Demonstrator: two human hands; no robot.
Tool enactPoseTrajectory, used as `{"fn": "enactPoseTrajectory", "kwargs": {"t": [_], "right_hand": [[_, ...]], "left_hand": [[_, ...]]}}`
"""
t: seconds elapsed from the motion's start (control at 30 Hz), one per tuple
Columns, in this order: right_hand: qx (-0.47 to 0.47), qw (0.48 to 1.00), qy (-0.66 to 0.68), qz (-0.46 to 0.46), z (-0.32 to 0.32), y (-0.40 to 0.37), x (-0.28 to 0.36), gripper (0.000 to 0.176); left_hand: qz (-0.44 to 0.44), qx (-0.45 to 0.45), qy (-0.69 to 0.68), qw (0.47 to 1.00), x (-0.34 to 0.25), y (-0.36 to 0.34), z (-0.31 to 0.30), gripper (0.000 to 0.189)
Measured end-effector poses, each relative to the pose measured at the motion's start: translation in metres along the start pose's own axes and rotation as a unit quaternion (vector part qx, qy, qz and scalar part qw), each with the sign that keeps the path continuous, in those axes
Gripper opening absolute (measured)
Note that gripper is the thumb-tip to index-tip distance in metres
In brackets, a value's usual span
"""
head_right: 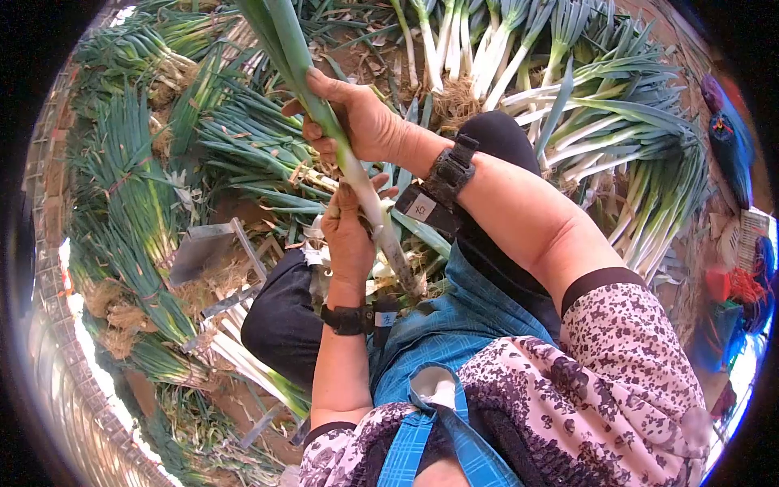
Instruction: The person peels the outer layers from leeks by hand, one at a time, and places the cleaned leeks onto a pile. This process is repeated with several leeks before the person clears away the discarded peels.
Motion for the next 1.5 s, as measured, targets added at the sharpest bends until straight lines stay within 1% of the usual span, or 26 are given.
{"fn": "enactPoseTrajectory", "kwargs": {"t": [0.07,0.17,0.3,0.5,0.57,0.6,0.67,0.73,0.8,0.83,0.87,0.9,0.97,1.0,1.07,1.1,1.13,1.2,1.23,1.27,1.3,1.33,1.4,1.43,1.47,1.5], "right_hand": [[0.005,1.000,0.007,0.008,0.001,0.000,-0.004,0.073],[0.011,0.999,0.035,0.033,0.001,0.009,-0.010,0.073],[0.016,0.996,0.065,0.052,0.004,0.012,-0.015,0.074],[0.036,0.995,0.082,0.052,0.012,0.014,-0.012,0.073],[0.032,0.995,0.076,0.047,0.014,0.015,-0.008,0.071],[0.027,0.996,0.068,0.042,0.013,0.015,-0.006,0.069],[-0.009,0.998,0.057,0.025,0.004,0.016,0.000,0.064],[-0.039,0.998,0.042,0.002,-0.003,0.020,0.012,0.060],[-0.200,0.976,-0.046,-0.077,-0.018,0.017,0.026,0.050],[-0.239,0.965,-0.050,-0.095,-0.021,0.017,0.025,0.042],[-0.263,0.959,-0.077,-0.070,-0.024,0.016,0.022,0.034],[-0.267,0.957,-0.096,-0.061,-0.022,0.012,0.021,0.032],[-0.264,0.956,-0.113,-0.061,-0.016,0.009,0.021,0.030],[-0.271,0.950,-0.138,-0.070,-0.016,0.008,0.018,0.030],[-0.273,0.944,-0.164,-0.081,-0.015,0.011,0.013,0.031],[-0.284,0.939,-0.173,-0.087,-0.017,0.012,0.012,0.029],[-0.296,0.933,-0.182,-0.092,-0.019,0.012,0.010,0.027],[-0.308,0.927,-0.185,-0.112,-0.022,0.013,0.006,0.026],[-0.344,0.906,-0.213,-0.125,-0.026,0.011,0.012,0.027],[-0.379,0.883,-0.239,-0.140,-0.028,0.010,0.019,0.027],[-0.420,0.841,-0.287,-0.185,-0.044,0.016,0.018,0.026],[-0.457,0.830,-0.262,-0.181,-0.052,0.016,0.024,0.025],[-0.447,0.842,-0.252,-0.168,-0.061,0.013,0.040,0.025],[-0.444,0.841,-0.259,-0.168,-0.059,0.011,0.045,0.025],[-0.447,0.840,-0.259,-0.166,-0.059,0.013,0.043,0.025],[-0.407,0.872,-0.210,-0.171,-0.059,0.020,0.037,0.024]], "left_hand": [[-0.003,-0.012,0.003,1.000,-0.002,0.001,-0.003,0.039],[-0.015,-0.008,-0.096,0.995,-0.005,0.002,-0.006,0.035],[0.011,-0.050,-0.034,0.998,-0.009,0.002,-0.010,0.032],[-0.057,-0.100,-0.106,0.988,-0.010,-0.001,-0.026,0.024],[-0.060,-0.044,0.109,0.991,-0.014,-0.010,-0.034,0.024],[-0.059,-0.042,0.111,0.991,-0.001,-0.007,-0.055,0.024],[0.038,0.012,0.399,0.916,0.043,0.001,-0.118,0.029],[0.010,-0.140,0.505,0.851,0.083,-0.022,-0.146,0.042],[-0.206,-0.130,0.591,0.769,0.100,-0.051,-0.186,0.056],[-0.094,-0.185,0.567,0.797,0.085,-0.053,-0.179,0.065],[-0.077,-0.144,0.497,0.852,0.069,-0.045,-0.178,0.074],[-0.038,-0.138,0.473,0.870,0.042,-0.036,-0.156,0.078],[0.257,-0.113,0.555,0.783,-0.006,-0.027,-0.093,0.057],[0.263,-0.114,0.557,0.780,-0.021,-0.024,-0.067,0.057],[0.358,0.017,0.586,0.727,-0.030,-0.023,-0.013,0.056],[0.370,0.015,0.598,0.711,-0.028,-0.017,-0.006,0.039],[0.370,0.015,0.597,0.711,-0.024,-0.011,-0.011,0.039],[0.348,0.020,0.592,0.727,-0.013,-0.003,-0.032,0.025],[0.347,0.026,0.594,0.726,-0.010,-0.006,-0.034,0.016],[0.346,0.026,0.593,0.726,-0.006,-0.013,-0.043,0.016],[0.253,0.034,0.646,0.720,0.010,-0.021,-0.070,0.016],[0.159,0.041,0.691,0.704,0.024,-0.032,-0.098,0.017],[-0.067,0.101,0.760,0.638,0.053,-0.074,-0.154,0.024],[-0.067,0.101,0.760,0.638,0.043,-0.075,-0.154,0.024],[-0.132,0.087,0.739,0.655,0.033,-0.076,-0.159,0.027],[-0.199,0.073,0.713,0.669,0.023,-0.081,-0.155,0.030]]}}
Point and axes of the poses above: each hand's wrist, its own y-axis towards the middle knuckle, its own z-axis out of the palm, x = y × z, the point moved 3 cm from there along y, towards the middle knuckle, and after that the axes turned 14 degrees about -y, right-handed, at the moved point
